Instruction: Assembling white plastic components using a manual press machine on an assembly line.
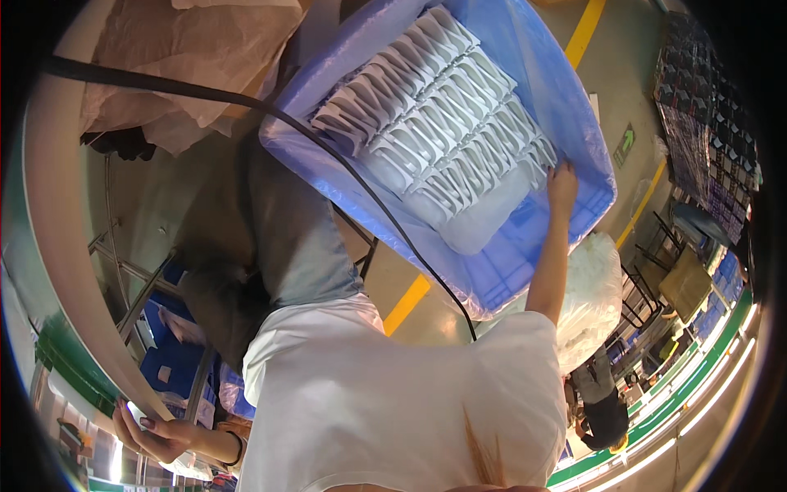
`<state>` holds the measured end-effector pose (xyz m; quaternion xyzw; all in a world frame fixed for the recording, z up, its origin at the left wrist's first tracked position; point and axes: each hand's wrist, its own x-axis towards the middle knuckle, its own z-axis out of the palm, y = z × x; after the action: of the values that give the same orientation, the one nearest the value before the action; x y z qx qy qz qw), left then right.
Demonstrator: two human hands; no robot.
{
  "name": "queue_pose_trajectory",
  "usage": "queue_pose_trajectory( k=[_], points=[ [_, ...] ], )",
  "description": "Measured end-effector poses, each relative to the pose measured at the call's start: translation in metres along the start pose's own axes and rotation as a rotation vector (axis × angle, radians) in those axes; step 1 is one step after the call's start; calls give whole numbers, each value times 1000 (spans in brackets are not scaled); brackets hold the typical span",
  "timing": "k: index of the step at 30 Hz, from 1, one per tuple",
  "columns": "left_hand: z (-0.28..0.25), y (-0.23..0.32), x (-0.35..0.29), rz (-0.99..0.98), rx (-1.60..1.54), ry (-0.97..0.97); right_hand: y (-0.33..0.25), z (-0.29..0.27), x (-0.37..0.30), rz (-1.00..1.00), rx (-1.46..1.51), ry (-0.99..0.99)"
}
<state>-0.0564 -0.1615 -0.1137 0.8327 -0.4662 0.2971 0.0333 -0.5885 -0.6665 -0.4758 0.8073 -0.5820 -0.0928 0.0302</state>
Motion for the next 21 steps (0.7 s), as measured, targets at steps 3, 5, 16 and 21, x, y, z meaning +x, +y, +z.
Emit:
queue_pose_trajectory(
  k=[3,5,16,21],
  points=[
    [-10,5,-4,-25,68,21,2,-4,5,92,-44,-2],
    [-4,6,3,-12,50,17,18,7,0,162,-79,-61],
    [0,4,-6,-34,82,35,37,42,27,213,59,-36],
    [-5,0,-7,-9,45,54,2,26,12,219,76,13]
  ],
)
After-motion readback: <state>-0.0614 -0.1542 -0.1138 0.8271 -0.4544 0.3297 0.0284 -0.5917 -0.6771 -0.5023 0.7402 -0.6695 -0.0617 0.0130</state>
